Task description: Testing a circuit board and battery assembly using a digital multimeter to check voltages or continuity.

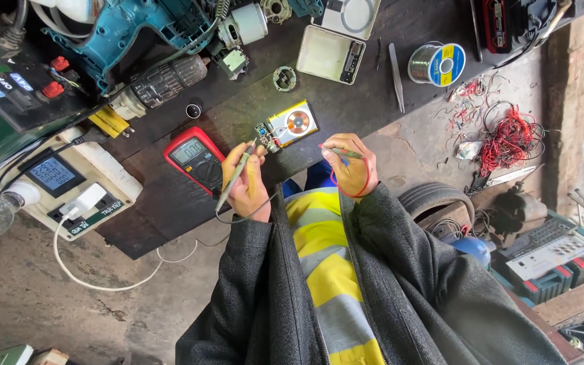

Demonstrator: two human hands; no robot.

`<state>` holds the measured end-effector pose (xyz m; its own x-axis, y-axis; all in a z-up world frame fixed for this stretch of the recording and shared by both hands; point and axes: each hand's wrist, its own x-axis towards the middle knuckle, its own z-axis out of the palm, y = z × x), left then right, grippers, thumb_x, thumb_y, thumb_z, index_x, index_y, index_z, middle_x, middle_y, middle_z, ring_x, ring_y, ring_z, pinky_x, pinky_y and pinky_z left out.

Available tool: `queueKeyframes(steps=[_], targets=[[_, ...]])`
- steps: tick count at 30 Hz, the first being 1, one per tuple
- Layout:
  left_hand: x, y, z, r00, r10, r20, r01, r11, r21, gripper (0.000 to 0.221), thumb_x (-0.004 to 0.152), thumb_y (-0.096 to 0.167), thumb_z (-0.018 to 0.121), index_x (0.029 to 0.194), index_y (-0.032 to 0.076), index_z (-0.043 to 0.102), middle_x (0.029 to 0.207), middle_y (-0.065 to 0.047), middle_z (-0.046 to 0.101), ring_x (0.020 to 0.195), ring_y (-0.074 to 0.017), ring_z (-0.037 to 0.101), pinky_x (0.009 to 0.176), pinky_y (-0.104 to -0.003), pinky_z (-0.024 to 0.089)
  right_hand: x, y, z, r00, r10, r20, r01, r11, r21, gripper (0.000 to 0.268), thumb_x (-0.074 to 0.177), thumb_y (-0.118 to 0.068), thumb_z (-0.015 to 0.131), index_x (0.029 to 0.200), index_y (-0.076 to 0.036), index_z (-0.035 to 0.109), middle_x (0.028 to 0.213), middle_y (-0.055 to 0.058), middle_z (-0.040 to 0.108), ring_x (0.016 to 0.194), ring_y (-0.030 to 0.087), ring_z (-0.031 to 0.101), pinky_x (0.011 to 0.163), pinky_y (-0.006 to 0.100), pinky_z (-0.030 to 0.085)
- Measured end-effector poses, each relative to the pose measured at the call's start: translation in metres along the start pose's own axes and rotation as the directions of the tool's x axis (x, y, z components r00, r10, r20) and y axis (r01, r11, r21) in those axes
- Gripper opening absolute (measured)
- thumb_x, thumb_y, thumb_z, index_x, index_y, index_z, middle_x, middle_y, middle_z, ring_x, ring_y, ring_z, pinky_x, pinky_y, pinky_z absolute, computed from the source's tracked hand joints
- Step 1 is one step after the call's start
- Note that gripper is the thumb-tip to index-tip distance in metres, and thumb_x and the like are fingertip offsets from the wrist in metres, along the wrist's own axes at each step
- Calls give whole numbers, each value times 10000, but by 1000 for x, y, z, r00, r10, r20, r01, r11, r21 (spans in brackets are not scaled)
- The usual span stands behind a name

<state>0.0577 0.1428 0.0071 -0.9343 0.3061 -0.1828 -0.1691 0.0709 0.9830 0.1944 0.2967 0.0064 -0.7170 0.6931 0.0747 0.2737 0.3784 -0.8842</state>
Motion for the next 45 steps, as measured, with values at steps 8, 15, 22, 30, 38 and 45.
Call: queueKeyframes(steps=[8, 15, 22, 30, 38, 45], targets=[[18, 13, -3, 994, -78, 71, 72, 993, 95, 237, 1084, 120, 547, 1284, -8, 545, 1300, -260, 646, 1189, -354, 676, 1020, -411, 551, 1, -30, 25, 998, 25, -52, -11, 968, 253, 80, 947, -56, 760, 979, 10, 727, 974, 174, 752, 928, 328, 767, 822, 398, 603], [22, 16, 0, 983, -28, 183, 7, 993, 115, 213, 1094, 107, 500, 1271, -9, 525, 1293, -229, 651, 1208, -337, 670, 1042, -410, 536, -3, -18, 54, 997, 10, -76, 12, 961, 277, 142, 926, -78, 783, 1026, 14, 740, 1019, 199, 777, 990, 377, 752, 813, 422, 602], [29, 12, -3, 959, 20, 281, -71, 983, 170, 212, 1096, 104, 492, 1268, -17, 511, 1301, -223, 643, 1232, -344, 651, 1032, -412, 543, -7, -9, 57, 997, 45, -62, -22, 945, 326, 128, 980, -93, 728, 1066, 2, 713, 1055, 191, 778, 1026, 341, 748, 842, 424, 594], [32, 13, -1, 953, 15, 303, -83, 974, 213, 209, 1088, 86, 502, 1261, -30, 508, 1302, -264, 645, 1233, -387, 639, 987, -440, 563, 0, -16, 58, 997, 8, -82, 16, 959, 282, 143, 949, -97, 759, 1046, 6, 741, 1047, 193, 777, 971, 384, 757, 829, 447, 600], [32, 10, -5, 947, 8, 320, -84, 971, 224, 214, 1091, 85, 503, 1273, -26, 508, 1306, -266, 642, 1238, -398, 631, 966, -448, 576, 2, -15, 69, 988, -49, -149, 83, 970, 231, 162, 898, -110, 822, 996, 9, 773, 1017, 180, 776, 893, 370, 761, 787, 431, 612], [32, 9, -5, 949, 9, 316, -88, 968, 236, 219, 1089, 86, 508, 1275, -29, 517, 1298, -270, 646, 1229, -407, 635, 947, -448, 588, 3, -15, 71, 983, -70, -170, 106, 972, 208, 126, 900, -86, 814, 965, 16, 781, 988, 188, 776, 859, 383, 755, 769, 445, 608]])
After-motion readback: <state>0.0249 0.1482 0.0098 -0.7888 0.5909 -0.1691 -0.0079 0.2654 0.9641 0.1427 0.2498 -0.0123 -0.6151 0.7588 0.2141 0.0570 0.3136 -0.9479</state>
